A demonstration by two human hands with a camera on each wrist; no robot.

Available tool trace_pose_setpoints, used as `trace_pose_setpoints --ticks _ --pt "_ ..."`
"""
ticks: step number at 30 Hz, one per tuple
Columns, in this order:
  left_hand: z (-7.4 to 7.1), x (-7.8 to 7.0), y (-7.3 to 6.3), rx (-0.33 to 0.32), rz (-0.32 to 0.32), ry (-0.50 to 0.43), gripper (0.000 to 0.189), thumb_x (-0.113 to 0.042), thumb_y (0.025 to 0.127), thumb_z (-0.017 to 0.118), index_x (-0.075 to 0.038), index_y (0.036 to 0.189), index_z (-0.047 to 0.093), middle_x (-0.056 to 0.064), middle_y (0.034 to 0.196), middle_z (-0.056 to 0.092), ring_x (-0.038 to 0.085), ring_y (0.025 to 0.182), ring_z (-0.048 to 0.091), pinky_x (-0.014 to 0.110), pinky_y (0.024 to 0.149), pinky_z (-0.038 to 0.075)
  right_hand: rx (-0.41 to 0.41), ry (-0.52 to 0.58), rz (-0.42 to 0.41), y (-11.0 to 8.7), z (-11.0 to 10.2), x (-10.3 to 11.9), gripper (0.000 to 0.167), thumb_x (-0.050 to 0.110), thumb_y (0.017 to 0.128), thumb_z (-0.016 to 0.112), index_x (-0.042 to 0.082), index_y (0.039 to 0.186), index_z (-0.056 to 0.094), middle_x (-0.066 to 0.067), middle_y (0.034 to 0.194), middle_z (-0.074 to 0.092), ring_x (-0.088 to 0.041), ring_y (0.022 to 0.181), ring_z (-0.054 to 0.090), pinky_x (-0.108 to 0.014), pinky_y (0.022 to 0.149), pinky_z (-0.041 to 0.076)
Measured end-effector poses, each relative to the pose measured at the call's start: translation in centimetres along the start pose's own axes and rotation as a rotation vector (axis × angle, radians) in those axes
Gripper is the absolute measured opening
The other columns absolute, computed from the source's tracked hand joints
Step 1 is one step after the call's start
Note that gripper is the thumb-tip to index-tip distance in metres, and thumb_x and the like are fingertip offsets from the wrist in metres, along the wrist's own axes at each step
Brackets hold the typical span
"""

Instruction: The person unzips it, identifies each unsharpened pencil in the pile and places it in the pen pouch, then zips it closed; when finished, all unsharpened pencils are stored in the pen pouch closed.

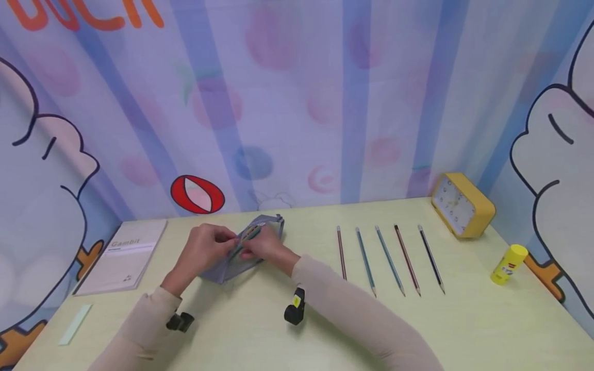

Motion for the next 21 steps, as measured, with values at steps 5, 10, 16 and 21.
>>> trace_pose_setpoints --ticks 5,10,16,21 --pt "-0.7 0.1 0.2 -0.022 -0.041 -0.002 0.012 -0.015 0.09 0.074 -0.007 0.095 0.081 0.007 0.089 0.079 0.015 0.077 0.068 0.026 0.063 0.055 -0.005 -0.23 -0.158 -2.7 -0.2 1.3 0.076 0.002 0.089 0.063 -0.009 0.154 0.025 -0.017 0.094 0.075 -0.018 0.075 0.075 -0.028 0.071 0.061" --pt "-1.2 0.3 0.5 -0.024 -0.041 0.012 0.013 -0.016 0.091 0.074 -0.007 0.096 0.081 0.008 0.089 0.079 0.016 0.075 0.066 0.026 0.062 0.054 0.01 -0.416 -0.342 -6.2 -0.5 3.3 0.055 0.012 0.093 0.065 0.002 0.145 0.05 -0.01 0.105 0.073 -0.018 0.09 0.072 -0.024 0.072 0.056" --pt "-1.3 0.4 0.6 -0.017 -0.035 0.018 0.013 -0.016 0.091 0.074 -0.007 0.096 0.081 0.008 0.087 0.078 0.014 0.071 0.065 0.026 0.061 0.053 0.25 -0.532 -0.335 -8.6 0.0 3.1 0.022 0.014 0.094 0.068 0.0 0.111 0.075 -0.01 0.097 0.078 -0.014 0.081 0.072 -0.025 0.072 0.057" --pt "-1.3 0.5 0.6 -0.023 -0.038 0.022 0.013 -0.016 0.09 0.074 -0.007 0.096 0.081 0.008 0.088 0.078 0.014 0.07 0.066 0.026 0.062 0.054 0.35 -0.457 -0.234 -8.2 1.0 1.7 0.03 0.008 0.091 0.072 -0.01 0.114 0.071 -0.019 0.101 0.077 -0.027 0.085 0.078 -0.029 0.077 0.061"
Point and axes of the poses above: each hand's wrist, its own y-axis towards the middle knuckle, its own z-axis out of the palm, x = y × z, the point moved 4 cm from there along y, towards the middle knuckle
